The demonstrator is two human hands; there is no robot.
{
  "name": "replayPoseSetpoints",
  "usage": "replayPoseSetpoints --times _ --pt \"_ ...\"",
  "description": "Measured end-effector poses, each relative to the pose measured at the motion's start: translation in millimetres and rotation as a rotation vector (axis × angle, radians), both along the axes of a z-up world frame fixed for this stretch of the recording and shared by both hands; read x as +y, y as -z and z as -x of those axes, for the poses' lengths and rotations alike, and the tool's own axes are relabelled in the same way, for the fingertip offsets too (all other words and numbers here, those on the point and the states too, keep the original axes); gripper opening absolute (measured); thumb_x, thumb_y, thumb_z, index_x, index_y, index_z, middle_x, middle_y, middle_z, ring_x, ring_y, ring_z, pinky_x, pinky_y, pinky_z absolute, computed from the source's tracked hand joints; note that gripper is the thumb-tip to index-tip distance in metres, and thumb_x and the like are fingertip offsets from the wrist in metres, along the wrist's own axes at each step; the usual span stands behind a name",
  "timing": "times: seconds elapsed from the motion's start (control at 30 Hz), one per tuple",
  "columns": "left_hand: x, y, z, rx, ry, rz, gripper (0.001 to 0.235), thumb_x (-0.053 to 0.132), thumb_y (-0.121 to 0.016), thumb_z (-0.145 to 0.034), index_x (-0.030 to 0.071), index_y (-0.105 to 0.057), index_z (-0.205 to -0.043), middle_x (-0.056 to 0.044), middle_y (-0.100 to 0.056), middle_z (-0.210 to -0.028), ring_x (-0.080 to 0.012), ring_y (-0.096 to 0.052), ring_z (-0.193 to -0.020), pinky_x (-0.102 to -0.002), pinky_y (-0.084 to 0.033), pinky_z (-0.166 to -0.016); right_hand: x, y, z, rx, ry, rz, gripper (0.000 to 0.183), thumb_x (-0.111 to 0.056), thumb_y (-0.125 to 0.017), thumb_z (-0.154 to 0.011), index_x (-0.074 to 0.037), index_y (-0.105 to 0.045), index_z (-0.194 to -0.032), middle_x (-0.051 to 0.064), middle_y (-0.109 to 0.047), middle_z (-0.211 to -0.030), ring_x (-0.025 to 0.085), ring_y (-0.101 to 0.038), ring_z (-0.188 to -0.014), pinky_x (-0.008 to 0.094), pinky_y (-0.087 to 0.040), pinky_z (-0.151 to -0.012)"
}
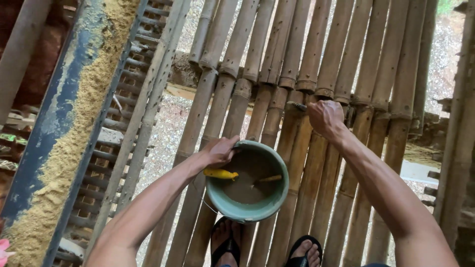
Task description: The person is painting a bamboo structure with a brush, dipping it into a bucket of liquid. The person is standing on a bamboo platform, and chickens are visible in the background.
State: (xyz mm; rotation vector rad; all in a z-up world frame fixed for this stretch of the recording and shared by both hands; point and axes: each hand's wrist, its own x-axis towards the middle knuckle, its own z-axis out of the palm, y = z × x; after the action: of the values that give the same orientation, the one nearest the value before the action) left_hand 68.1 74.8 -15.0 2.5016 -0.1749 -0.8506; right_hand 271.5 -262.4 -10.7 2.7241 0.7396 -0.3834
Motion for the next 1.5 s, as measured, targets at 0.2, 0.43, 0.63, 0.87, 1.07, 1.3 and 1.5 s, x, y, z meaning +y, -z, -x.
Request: replayPoseSetpoints --times 0.2,0.43,0.63,0.87,1.07,1.3,1.5 --pt "1.5 -16.8 2.5 0.002 -0.086 0.040 0.018 0.027 -0.054 -0.098 0.021 -0.053 -0.115 -0.021 -0.074 -0.106 -0.0451 -0.070 -0.106 -0.054 -0.055 -0.094 -5.9 3.9 75.9 -0.284 -0.155 0.013 0.019 -0.025 -0.063 -0.082 -0.023 -0.073 -0.098 -0.003 -0.067 -0.074 0.021 -0.071 -0.074 0.039 -0.048 -0.065" --pt "7.1 -41.1 25.3 -0.035 -0.271 0.140 0.021 0.035 -0.061 -0.095 0.024 -0.063 -0.112 -0.022 -0.073 -0.099 -0.0466 -0.068 -0.102 -0.057 -0.055 -0.091 19.3 -64.7 111.7 0.152 -0.153 0.050 0.019 -0.018 -0.063 -0.085 -0.022 -0.078 -0.074 0.002 -0.074 -0.070 0.023 -0.077 -0.075 0.037 -0.059 -0.063" --pt "-1.5 -75.2 38.2 -0.052 -0.558 0.385 0.015 0.023 -0.071 -0.091 0.020 -0.075 -0.105 -0.020 -0.075 -0.089 -0.0401 -0.073 -0.090 -0.052 -0.057 -0.080 29.5 -74.1 24.5 -0.121 -0.100 -0.096 0.017 -0.018 -0.062 -0.085 -0.020 -0.076 -0.076 0.005 -0.072 -0.065 0.027 -0.077 -0.069 0.041 -0.059 -0.056" --pt "1.1 -61.4 39.5 -0.116 -0.524 0.354 0.015 0.027 -0.069 -0.092 0.024 -0.074 -0.105 -0.018 -0.074 -0.088 -0.0414 -0.072 -0.092 -0.054 -0.056 -0.080 12.0 50.4 45.1 -0.242 -0.190 -0.013 0.017 -0.014 -0.050 -0.087 -0.017 -0.066 -0.083 0.005 -0.068 -0.070 0.027 -0.075 -0.068 0.043 -0.056 -0.057" --pt "-0.2 -70.5 33.3 -0.196 -0.499 0.308 0.014 0.029 -0.069 -0.092 0.023 -0.073 -0.104 -0.019 -0.074 -0.087 -0.0448 -0.071 -0.092 -0.054 -0.056 -0.082 9.1 2.8 57.2 -0.111 -0.209 0.099 0.018 -0.018 -0.059 -0.088 -0.020 -0.077 -0.087 0.003 -0.072 -0.070 0.023 -0.075 -0.072 0.042 -0.058 -0.061" --pt "-1.2 -45.7 36.0 -0.164 -0.371 0.175 0.015 0.031 -0.060 -0.098 0.025 -0.064 -0.111 -0.022 -0.074 -0.091 -0.0460 -0.071 -0.096 -0.055 -0.057 -0.088 5.5 38.1 76.5 -0.446 -0.313 -0.061 0.029 -0.018 -0.057 -0.082 -0.010 -0.072 -0.106 0.003 -0.068 -0.072 0.021 -0.072 -0.061 0.037 -0.055 -0.054" --pt "9.7 -30.2 27.1 -0.106 -0.267 0.137 0.017 0.036 -0.055 -0.100 0.028 -0.056 -0.115 -0.022 -0.073 -0.095 -0.0463 -0.070 -0.101 -0.055 -0.056 -0.091 -29.8 12.1 180.6 -0.209 -0.461 -0.007 0.046 -0.014 -0.055 -0.084 -0.002 -0.066 -0.127 0.006 -0.068 -0.074 0.023 -0.073 -0.059 0.039 -0.058 -0.053"
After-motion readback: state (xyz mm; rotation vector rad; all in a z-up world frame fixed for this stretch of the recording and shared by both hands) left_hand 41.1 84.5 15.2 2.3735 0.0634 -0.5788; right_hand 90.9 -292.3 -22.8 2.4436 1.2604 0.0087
